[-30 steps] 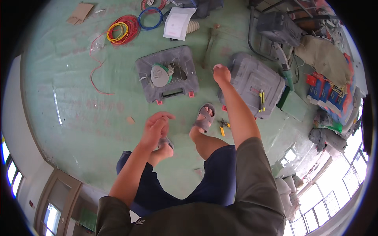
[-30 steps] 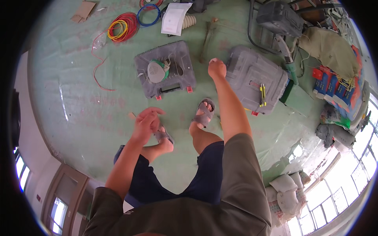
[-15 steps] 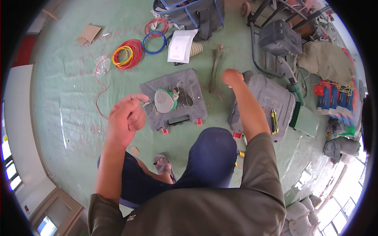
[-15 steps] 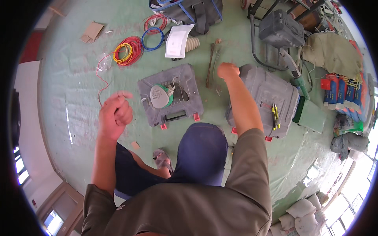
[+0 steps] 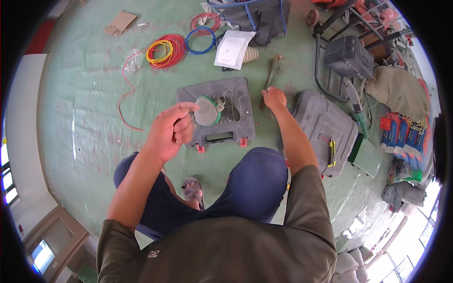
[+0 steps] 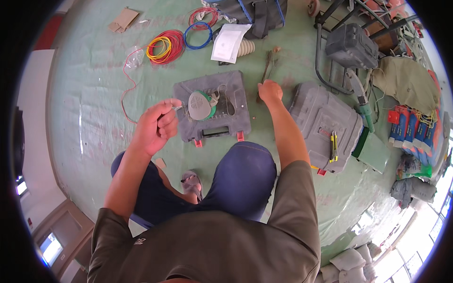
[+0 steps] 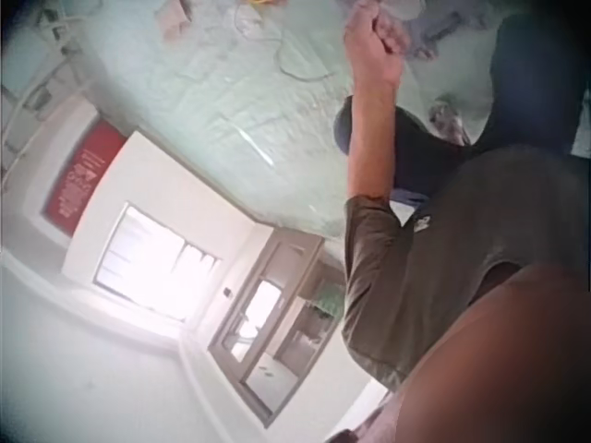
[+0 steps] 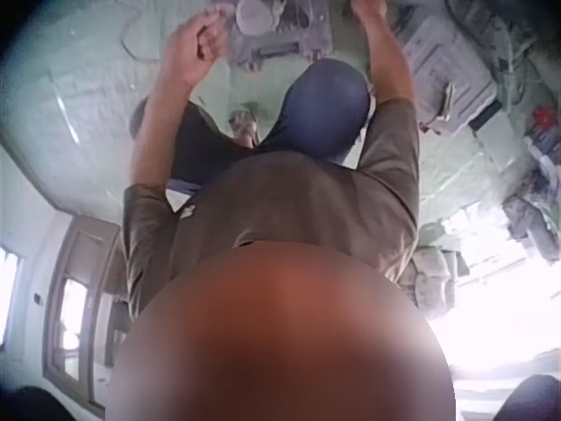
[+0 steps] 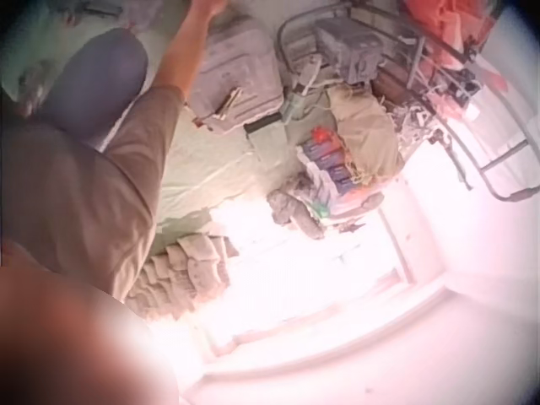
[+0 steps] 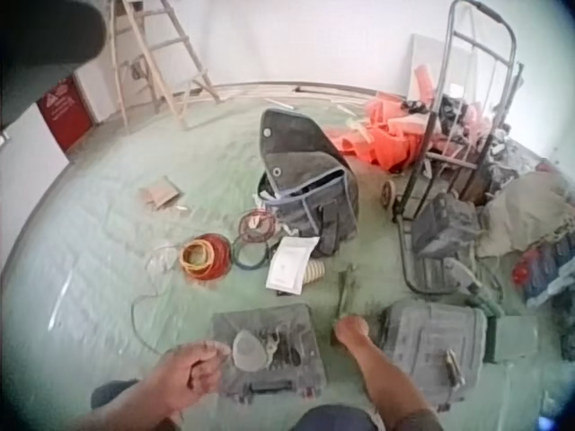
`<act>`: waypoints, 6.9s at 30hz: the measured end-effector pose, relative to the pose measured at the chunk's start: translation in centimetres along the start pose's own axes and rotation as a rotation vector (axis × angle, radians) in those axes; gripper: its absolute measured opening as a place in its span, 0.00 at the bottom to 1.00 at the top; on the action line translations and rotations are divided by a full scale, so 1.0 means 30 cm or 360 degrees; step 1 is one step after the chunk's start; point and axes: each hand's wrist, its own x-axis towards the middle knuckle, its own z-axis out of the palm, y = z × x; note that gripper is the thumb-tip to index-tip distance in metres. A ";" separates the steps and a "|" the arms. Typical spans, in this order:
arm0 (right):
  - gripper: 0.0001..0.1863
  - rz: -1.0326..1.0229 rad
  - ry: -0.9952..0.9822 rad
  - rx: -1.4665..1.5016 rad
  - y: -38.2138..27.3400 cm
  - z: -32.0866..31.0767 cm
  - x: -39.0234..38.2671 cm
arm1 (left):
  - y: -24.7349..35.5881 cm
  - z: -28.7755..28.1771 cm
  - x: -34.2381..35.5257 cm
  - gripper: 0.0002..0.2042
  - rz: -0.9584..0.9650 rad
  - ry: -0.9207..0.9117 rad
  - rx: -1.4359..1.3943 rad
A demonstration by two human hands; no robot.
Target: Preparing wiring and clearing debris from a wall electrical box using a hammer.
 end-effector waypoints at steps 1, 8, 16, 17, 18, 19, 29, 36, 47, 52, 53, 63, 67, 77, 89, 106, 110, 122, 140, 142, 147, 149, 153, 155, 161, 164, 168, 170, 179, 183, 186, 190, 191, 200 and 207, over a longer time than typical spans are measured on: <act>0.20 0.0036 -0.0092 -0.0057 -0.007 0.008 0.004 | -0.002 -0.005 0.004 0.11 0.0003 -0.0001 -0.0003; 0.19 0.0156 -0.0431 0.0114 0.014 0.006 0.083 | 0.011 0.006 0.027 0.10 0.0022 0.0001 0.0011; 0.12 -0.0023 -0.0852 0.1755 0.019 -0.490 -0.226 | -0.016 0.201 0.131 0.11 0.0007 -0.0331 0.0024; 0.13 -0.0139 -0.0939 0.1896 -0.009 -0.565 -0.296 | -0.017 0.246 0.155 0.12 0.0015 -0.0383 0.0108; 0.13 -0.0084 -0.0876 0.1858 -0.035 -0.636 -0.366 | -0.018 0.290 0.176 0.13 0.0006 -0.0418 0.0201; 0.15 -0.0151 -0.0939 0.1936 -0.055 -0.700 -0.438 | -0.020 0.333 0.198 0.13 0.0016 -0.0483 0.0181; 0.16 -0.0111 0.0279 0.1678 -0.137 -0.877 -0.869 | -0.098 0.497 0.306 0.15 0.0092 -0.1140 -0.0101; 0.16 -0.0112 0.0306 0.1796 -0.192 -0.805 -0.884 | -0.070 0.417 0.315 0.15 0.0269 -0.0852 -0.0103; 0.14 -0.0235 0.0115 0.2071 -0.293 -0.783 -0.819 | -0.031 0.362 0.299 0.15 0.0305 -0.0863 -0.0202; 0.13 -0.0305 -0.0004 0.2131 -0.278 -0.773 -0.783 | -0.031 0.347 0.297 0.15 0.0174 -0.0926 -0.0268; 0.13 -0.0313 -0.0056 0.2160 -0.273 -0.773 -0.779 | -0.030 0.344 0.299 0.15 0.0142 -0.0933 -0.0260; 0.13 -0.0260 -0.0047 0.2226 -0.265 -0.771 -0.777 | -0.039 0.343 0.306 0.14 -0.0169 -0.1031 -0.0287; 0.12 -0.0432 0.0383 0.1587 -0.305 -0.791 -0.818 | -0.050 0.355 0.301 0.14 -0.0164 -0.0867 -0.0296; 0.08 -0.0555 0.0682 0.1177 -0.344 -0.900 -0.975 | -0.012 0.294 0.344 0.14 -0.0115 -0.0776 -0.0513; 0.13 -0.0703 0.0934 0.2293 -0.141 -1.070 -0.940 | 0.000 0.253 0.338 0.14 0.0234 -0.0439 -0.0461; 0.14 -0.0531 0.0378 0.1124 -0.338 -0.778 -0.787 | -0.046 0.300 0.303 0.14 -0.0013 -0.0548 -0.0552; 0.11 -0.0407 0.0288 0.1317 -0.362 -0.783 -0.784 | -0.066 0.304 0.290 0.14 -0.0091 -0.0607 -0.0486; 0.10 -0.0437 0.0412 0.1316 -0.367 -0.755 -0.768 | -0.061 0.289 0.293 0.13 -0.0232 -0.0682 -0.0335; 0.05 -0.0841 0.1114 0.0884 -0.404 -0.910 -0.969 | 0.000 0.206 0.417 0.12 -0.0337 -0.0279 -0.0614; 0.04 -0.0840 0.1208 0.1119 -0.357 -0.992 -1.019 | 0.018 0.178 0.438 0.13 -0.0271 -0.0178 -0.0632; 0.06 -0.0680 0.1097 0.1622 -0.200 -1.103 -1.013 | 0.017 0.179 0.441 0.15 0.0142 -0.0015 -0.0345; 0.09 -0.0466 0.0908 0.2026 -0.140 -1.081 -0.957 | 0.002 0.201 0.434 0.15 0.0190 -0.0077 -0.0256; 0.09 -0.0353 0.0810 0.2233 -0.031 -1.017 -0.893 | -0.041 0.254 0.439 0.14 0.0196 -0.0089 0.0072; 0.09 -0.0276 0.0810 0.2303 0.011 -1.000 -0.886 | -0.074 0.276 0.453 0.14 0.0230 -0.0100 0.0327; 0.11 0.0095 0.1068 0.2082 0.080 -0.978 -0.911 | -0.268 0.319 0.536 0.16 0.0108 -0.0106 0.0919; 0.11 0.0185 0.1143 0.1916 0.088 -0.959 -0.929 | -0.332 0.327 0.601 0.16 -0.0109 -0.0152 0.1041; 0.10 0.0218 0.1144 0.1846 0.093 -0.953 -0.953 | -0.328 0.376 0.660 0.16 0.0037 -0.0076 0.1520; 0.10 0.0203 0.1027 0.1683 0.091 -0.955 -0.957 | -0.291 0.403 0.641 0.17 -0.0053 -0.0030 0.1661; 0.13 -0.0306 0.0179 0.0889 -0.029 -0.900 -0.847 | -0.207 0.512 0.217 0.16 0.1135 -0.1108 0.1690; 0.14 -0.0166 0.0005 0.0906 -0.099 -0.880 -0.808 | -0.212 0.486 0.168 0.13 0.0765 -0.1020 0.1577; 0.13 -0.0301 0.0001 0.0906 -0.138 -0.858 -0.789 | -0.205 0.440 0.188 0.11 0.0652 -0.0954 0.1506; 0.14 -0.0102 -0.0063 0.1094 -0.100 -0.834 -0.741 | -0.185 0.412 0.216 0.09 0.0583 -0.0858 0.1317; 0.14 -0.0078 -0.0088 0.1217 -0.068 -0.826 -0.720 | -0.178 0.405 0.214 0.09 0.0668 -0.0914 0.1239; 0.10 0.0747 -0.0504 0.0636 0.367 -0.639 -0.465 | -0.129 0.342 0.192 0.09 0.0029 -0.0802 0.0621; 0.10 0.0755 0.0035 0.0835 0.462 -0.503 -0.380 | -0.130 0.296 0.213 0.08 -0.0104 -0.0762 0.0419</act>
